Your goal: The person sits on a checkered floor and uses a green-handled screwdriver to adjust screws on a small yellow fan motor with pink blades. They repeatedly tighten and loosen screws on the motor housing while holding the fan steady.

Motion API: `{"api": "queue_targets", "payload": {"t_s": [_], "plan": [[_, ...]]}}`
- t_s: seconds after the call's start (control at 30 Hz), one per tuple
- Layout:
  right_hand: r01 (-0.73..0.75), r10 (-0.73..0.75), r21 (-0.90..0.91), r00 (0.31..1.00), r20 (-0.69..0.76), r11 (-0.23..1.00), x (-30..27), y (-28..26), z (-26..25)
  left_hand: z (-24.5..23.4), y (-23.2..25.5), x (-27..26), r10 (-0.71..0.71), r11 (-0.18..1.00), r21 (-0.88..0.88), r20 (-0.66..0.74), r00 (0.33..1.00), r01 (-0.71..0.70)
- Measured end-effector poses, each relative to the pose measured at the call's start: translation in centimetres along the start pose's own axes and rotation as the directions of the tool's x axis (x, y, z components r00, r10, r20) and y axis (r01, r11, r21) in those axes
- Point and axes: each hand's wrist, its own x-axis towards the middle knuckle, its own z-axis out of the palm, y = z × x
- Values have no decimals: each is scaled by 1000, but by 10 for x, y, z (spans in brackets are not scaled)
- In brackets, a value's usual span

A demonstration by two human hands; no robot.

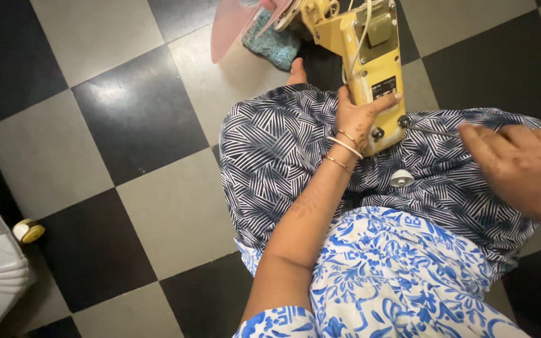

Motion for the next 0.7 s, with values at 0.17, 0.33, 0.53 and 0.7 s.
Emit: {"api": "queue_targets", "payload": {"t_s": [0.17,0.33,0.53,0.7], "plan": [[96,-96,-81,995,4,992,9,-9,-11,0,-2,-3,2,1000,5,3,1000,-2],[-422,327,36,752,572,906,16,-7,14,1,0,-4,16,990,141,-9,1000,-15],[-738,286,437,628,724,515,18,35,82,0,1,-5,10,997,77,18,1000,-12],[-383,259,331,895,363,862,-21,7,64,-1,0,-1,13,1000,27,28,1000,-14]]}}
